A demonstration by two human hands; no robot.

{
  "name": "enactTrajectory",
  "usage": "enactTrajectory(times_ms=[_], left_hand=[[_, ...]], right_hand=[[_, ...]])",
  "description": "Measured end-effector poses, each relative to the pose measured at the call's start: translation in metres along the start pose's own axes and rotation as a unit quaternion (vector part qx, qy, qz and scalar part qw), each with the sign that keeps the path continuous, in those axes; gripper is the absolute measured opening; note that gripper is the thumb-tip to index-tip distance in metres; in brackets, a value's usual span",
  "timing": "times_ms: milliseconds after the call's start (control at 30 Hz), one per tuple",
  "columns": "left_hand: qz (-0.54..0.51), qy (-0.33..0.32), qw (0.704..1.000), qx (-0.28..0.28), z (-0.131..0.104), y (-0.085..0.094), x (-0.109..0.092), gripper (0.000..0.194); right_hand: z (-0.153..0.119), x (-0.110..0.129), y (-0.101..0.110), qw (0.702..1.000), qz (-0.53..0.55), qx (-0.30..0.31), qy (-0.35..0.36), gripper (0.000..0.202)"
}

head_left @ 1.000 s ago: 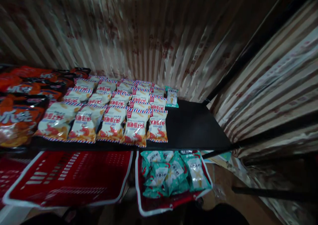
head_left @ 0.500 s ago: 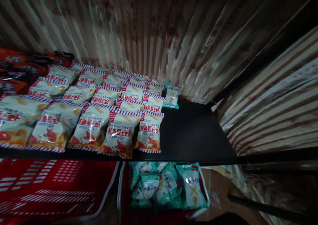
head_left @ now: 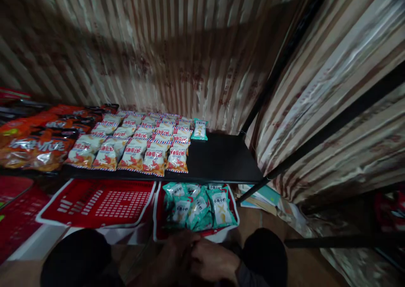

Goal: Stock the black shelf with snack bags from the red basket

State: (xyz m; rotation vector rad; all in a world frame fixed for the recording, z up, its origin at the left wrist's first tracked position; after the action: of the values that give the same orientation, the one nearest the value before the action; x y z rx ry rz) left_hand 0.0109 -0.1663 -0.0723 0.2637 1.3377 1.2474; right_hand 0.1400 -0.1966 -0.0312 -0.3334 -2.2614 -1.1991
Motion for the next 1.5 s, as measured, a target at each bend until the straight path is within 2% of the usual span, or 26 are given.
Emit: enactTrajectory(times_ms=[67,167,233,300,367,467,567,633,700,800,900,967,1000,1033,1067,1133,1200,1367,1433,1500], left_hand=[[0.036,0.023,0.999,-0.033,0.023,0.010,-0.004,0.035],[0.174,0.046,0.981,-0.066,0.079,0.042,0.005,0.043],[0.236,0.058,0.969,-0.044,0.117,0.063,0.017,0.045],[0.266,0.084,0.960,-0.014,0.144,0.076,0.030,0.048],[0.273,0.090,0.958,0.010,0.156,0.076,0.041,0.048],[0.255,0.028,0.966,0.025,0.145,0.056,0.053,0.047],[0.205,-0.078,0.974,0.049,0.108,0.028,0.060,0.046],[0.184,-0.110,0.975,0.065,0.083,0.014,0.066,0.046],[0.178,-0.082,0.976,0.091,0.065,0.002,0.075,0.050],[0.171,0.006,0.978,0.121,0.059,-0.014,0.086,0.054],[0.160,0.032,0.978,0.133,0.071,-0.031,0.084,0.066],[0.150,0.033,0.980,0.127,0.083,-0.042,0.076,0.072],[0.137,0.056,0.982,0.122,0.088,-0.046,0.072,0.073],[0.116,0.087,0.982,0.117,0.092,-0.050,0.069,0.074],[0.091,0.114,0.984,0.105,0.095,-0.052,0.066,0.072],[0.060,0.155,0.983,0.076,0.099,-0.051,0.064,0.063],[0.057,0.173,0.982,0.056,0.100,-0.043,0.066,0.057],[0.044,0.203,0.978,0.009,0.085,-0.007,0.079,0.045],[0.040,0.213,0.976,-0.002,0.075,0.004,0.080,0.044],[0.036,0.219,0.975,-0.009,0.067,0.008,0.078,0.043]], right_hand=[[-0.001,-0.007,0.017,0.999,-0.009,-0.047,-0.015,0.022],[0.013,-0.019,0.066,0.965,-0.011,-0.260,-0.030,0.033],[0.028,-0.026,0.098,0.939,-0.009,-0.343,-0.029,0.039],[0.044,-0.030,0.120,0.927,-0.023,-0.371,-0.049,0.042],[0.054,-0.032,0.130,0.925,-0.046,-0.373,-0.057,0.040],[0.056,-0.037,0.119,0.931,-0.086,-0.351,-0.048,0.027],[0.049,-0.050,0.090,0.954,-0.113,-0.276,-0.028,0.023],[0.046,-0.064,0.071,0.969,-0.115,-0.217,-0.027,0.019],[0.047,-0.078,0.058,0.968,-0.142,-0.203,-0.046,0.023],[0.049,-0.098,0.053,0.959,-0.146,-0.222,-0.102,0.050],[0.048,-0.111,0.058,0.938,-0.115,-0.258,-0.199,0.069],[0.046,-0.115,0.057,0.914,-0.062,-0.273,-0.293,0.074],[0.046,-0.116,0.054,0.904,-0.031,-0.274,-0.328,0.076],[0.047,-0.116,0.051,0.896,-0.005,-0.276,-0.348,0.075],[0.050,-0.113,0.047,0.901,0.018,-0.281,-0.331,0.068],[0.058,-0.106,0.041,0.918,0.053,-0.286,-0.268,0.053],[0.065,-0.100,0.042,0.922,0.056,-0.300,-0.238,0.049],[0.058,-0.090,0.060,0.927,0.067,-0.337,-0.151,0.041],[0.044,-0.095,0.060,0.923,0.061,-0.344,-0.162,0.039],[0.028,-0.104,0.052,0.914,0.050,-0.342,-0.211,0.043]])
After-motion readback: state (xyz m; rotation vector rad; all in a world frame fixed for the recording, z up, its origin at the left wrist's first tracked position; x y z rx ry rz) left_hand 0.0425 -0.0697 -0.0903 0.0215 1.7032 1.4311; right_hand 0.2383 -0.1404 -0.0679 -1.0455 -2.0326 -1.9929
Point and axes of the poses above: each hand's wrist, its own z-axis towards the middle knuckle, its own y-axis out of the back of the hand, x = y × z, the point moved 2 cm from there along z, towards the middle knuckle, and after that the axes turned 11 degrees about -y, right-handed, at the moved point
